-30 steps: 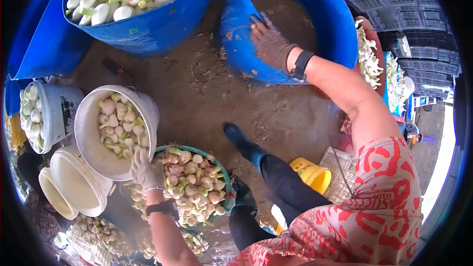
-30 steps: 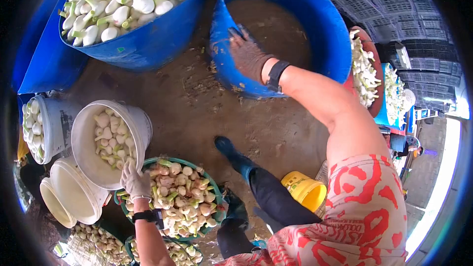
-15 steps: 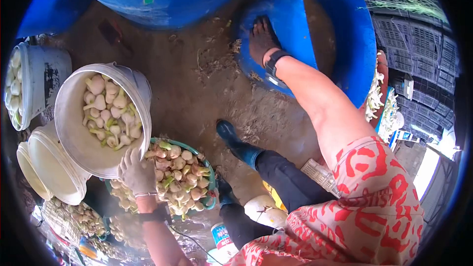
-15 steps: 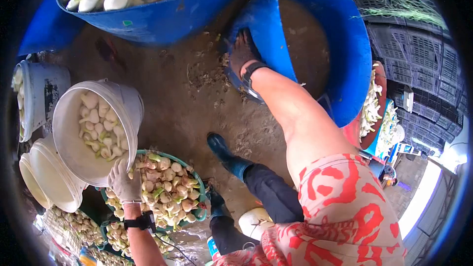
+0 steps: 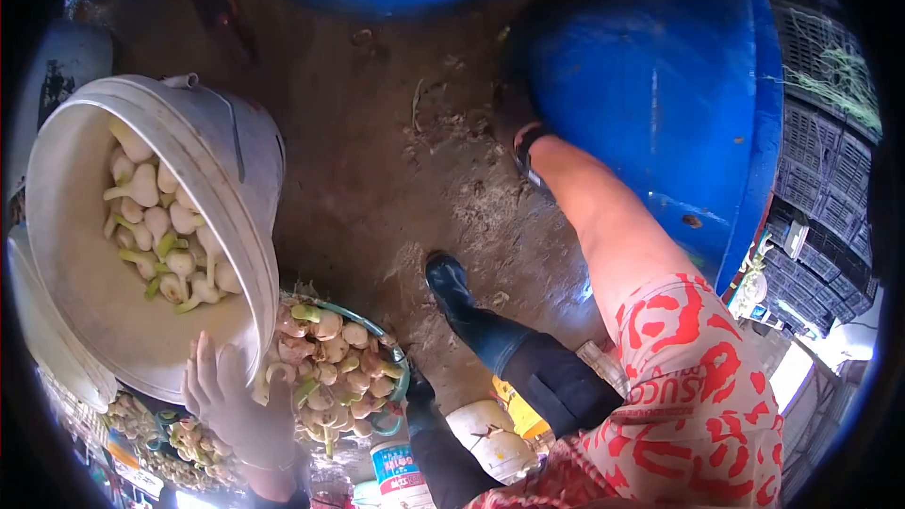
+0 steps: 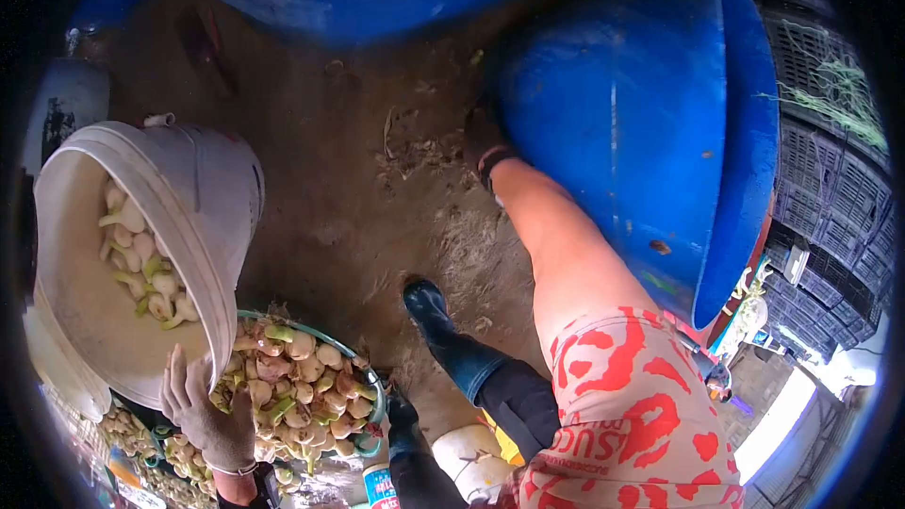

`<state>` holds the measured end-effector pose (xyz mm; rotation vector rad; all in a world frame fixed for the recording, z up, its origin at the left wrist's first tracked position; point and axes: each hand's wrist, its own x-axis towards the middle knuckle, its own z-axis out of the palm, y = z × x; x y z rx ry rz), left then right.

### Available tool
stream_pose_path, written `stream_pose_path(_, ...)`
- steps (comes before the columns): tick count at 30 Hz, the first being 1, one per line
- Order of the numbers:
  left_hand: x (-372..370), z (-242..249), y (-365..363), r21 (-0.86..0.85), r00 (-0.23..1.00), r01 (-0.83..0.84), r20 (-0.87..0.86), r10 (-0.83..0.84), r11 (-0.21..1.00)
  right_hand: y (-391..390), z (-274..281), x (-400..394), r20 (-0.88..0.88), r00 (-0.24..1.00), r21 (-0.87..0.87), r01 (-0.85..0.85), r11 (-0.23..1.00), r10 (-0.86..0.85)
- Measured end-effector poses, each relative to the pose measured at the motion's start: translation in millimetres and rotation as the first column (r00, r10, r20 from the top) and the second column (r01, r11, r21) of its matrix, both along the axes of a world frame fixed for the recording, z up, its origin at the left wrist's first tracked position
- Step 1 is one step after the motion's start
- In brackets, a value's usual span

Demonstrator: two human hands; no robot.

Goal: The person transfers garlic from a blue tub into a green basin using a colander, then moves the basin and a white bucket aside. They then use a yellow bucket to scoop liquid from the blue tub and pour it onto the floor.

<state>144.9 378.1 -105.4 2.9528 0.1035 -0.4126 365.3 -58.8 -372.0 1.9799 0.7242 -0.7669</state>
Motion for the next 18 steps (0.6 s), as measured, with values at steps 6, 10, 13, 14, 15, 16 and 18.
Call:
stream_pose_path(6, 0.9, 3.9, -0.8, 0.025, 0.999, 0.02, -0.032, -0.02, 0.999, 31.0, 57.3, -49.2, -0.447, 0.584, 0.244, 0.808, 0.535, -0.678)
stream_pose_path(10, 1.9, -0.5, -2.9, 0.056, 0.999, 0.043, -0.027, -0.041, 0.997, 28.3, 4.4, 75.1, 0.203, 0.739, 0.845, 0.2, 0.496, -0.643)
stream_pose_path(13, 1.6, -4.7, -6.5, 0.107, 0.996, 0.085, 0.0, -0.085, 0.991, 24.7, -42.9, 119.6, -0.265, 0.641, 0.808, 0.556, 0.197, -0.72)
stream_pose_path(14, 0.4, -7.4, -6.8, 0.097, 0.996, 0.08, 0.039, -0.084, 0.992, 36.1, -59.1, 103.2, -0.07, 0.828, 0.81, 0.372, 0.453, -0.556)
stream_pose_path(15, 0.2, -9.2, -7.0, 0.086, 0.993, 0.071, 0.088, -0.079, 0.994, 56.1, -58.4, 78.0, 0.054, 0.838, 0.783, 0.302, 0.544, -0.543)
stream_pose_path(16, -0.6, -4.6, -3.8, 0.09, 0.994, 0.097, 0.039, -0.1, 0.991, 76.8, -56.8, 52.7, 0.176, 0.834, 0.741, 0.238, 0.629, -0.522)
stream_pose_path(18, -0.6, 0.8, -2.3, 0.064, 0.993, 0.12, -0.005, -0.12, 0.991, 86.3, -39.9, -31.6, 0.182, 0.734, 0.751, 0.326, 0.574, -0.654)
